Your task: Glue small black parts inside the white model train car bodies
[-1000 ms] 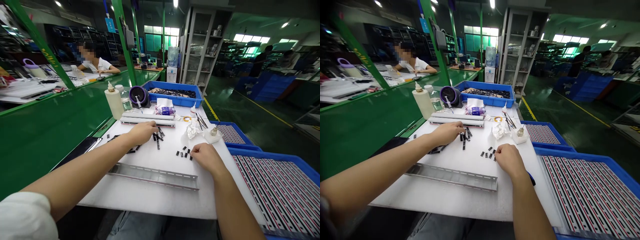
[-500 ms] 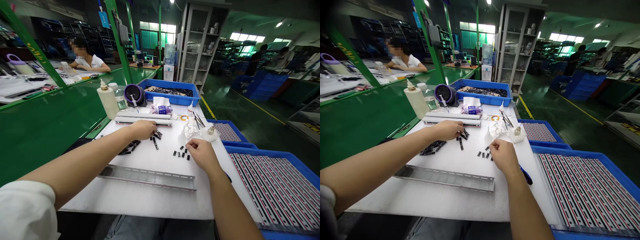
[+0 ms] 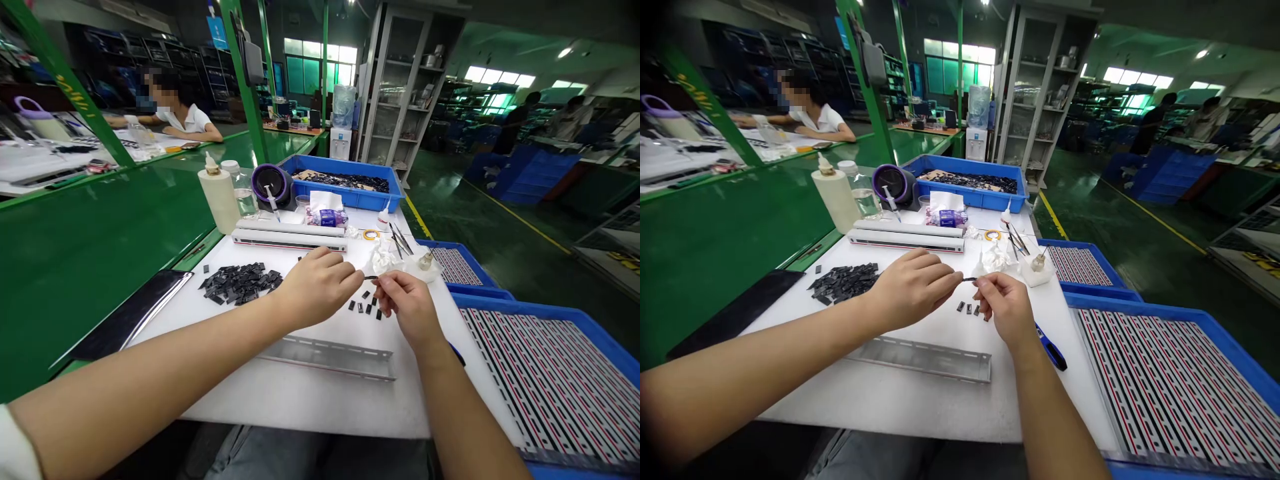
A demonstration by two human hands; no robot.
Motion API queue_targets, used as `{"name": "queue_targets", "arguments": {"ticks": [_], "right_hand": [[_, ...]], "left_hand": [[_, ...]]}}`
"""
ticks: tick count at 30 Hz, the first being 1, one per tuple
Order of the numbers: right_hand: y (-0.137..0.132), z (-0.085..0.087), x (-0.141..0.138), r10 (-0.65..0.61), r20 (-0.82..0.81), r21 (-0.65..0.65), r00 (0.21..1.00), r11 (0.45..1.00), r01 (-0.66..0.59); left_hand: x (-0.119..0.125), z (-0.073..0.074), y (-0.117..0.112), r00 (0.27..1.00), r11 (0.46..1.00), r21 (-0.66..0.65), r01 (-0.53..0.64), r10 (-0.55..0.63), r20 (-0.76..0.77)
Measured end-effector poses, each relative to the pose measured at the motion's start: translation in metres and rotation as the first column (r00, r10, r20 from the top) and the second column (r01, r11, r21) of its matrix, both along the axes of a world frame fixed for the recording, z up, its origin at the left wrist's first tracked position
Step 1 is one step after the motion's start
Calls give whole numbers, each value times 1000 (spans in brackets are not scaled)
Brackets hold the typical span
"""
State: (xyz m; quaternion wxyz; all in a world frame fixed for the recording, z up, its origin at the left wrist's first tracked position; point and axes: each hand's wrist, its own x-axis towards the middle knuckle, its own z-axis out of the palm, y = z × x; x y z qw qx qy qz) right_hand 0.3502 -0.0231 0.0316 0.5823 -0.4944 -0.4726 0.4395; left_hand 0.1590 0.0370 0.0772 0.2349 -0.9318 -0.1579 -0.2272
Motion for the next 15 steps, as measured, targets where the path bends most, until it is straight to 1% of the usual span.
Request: {"name": "queue_targets", "arguments": {"ticks": [2,3,4,5,6,7,8,9,10,11,12,13,14,15], "right_hand": [[-1,1,1,-1,-10,5,1000,1000,1],[-1,1,1,-2,-8,10,1000,1000,2],[-1,2,2,-5,-6,17,1000,1000,5],[-1,2,2,-10,-6,28,1000,1000,10],[-1,2,2,-16,-6,42,1000,999,17],[-1,2,2,-22,-8,58,1000,998,22],[-1,1,2,-25,-13,77,1000,997,26],[-1,1,2,-27,-18,95,999,995,28],[-2,1,2,-28,-23,114,999,993,30],[-2,1,2,-28,-30,129,999,991,32],[-3,1,3,-26,-41,137,999,990,31],[-3,1,3,-16,-61,136,998,990,24],[-4,2,4,2,-93,127,996,992,10],[-4,2,5,27,-140,110,990,994,-12]], "left_hand": [[-3,-2,-1,998,995,75,66,-67,16],[-4,-3,-1,995,993,72,91,-93,29],[-4,-4,-2,993,994,36,100,-102,63],[-4,-5,-3,989,995,-35,96,-92,112],[-2,-6,-5,983,987,-141,81,-56,172],[0,-5,-7,974,960,-273,59,5,228],[2,-4,-10,961,910,-413,35,82,263],[5,-2,-12,950,839,-544,14,158,269],[8,2,-15,945,756,-654,-5,219,245],[10,5,-16,944,674,-738,-23,257,205],[12,9,-18,949,604,-796,-39,273,160],[13,12,-19,956,554,-831,-48,267,123],[14,14,-19,962,529,-848,-45,251,106],[15,15,-19,967,524,-851,-32,230,105]]}}
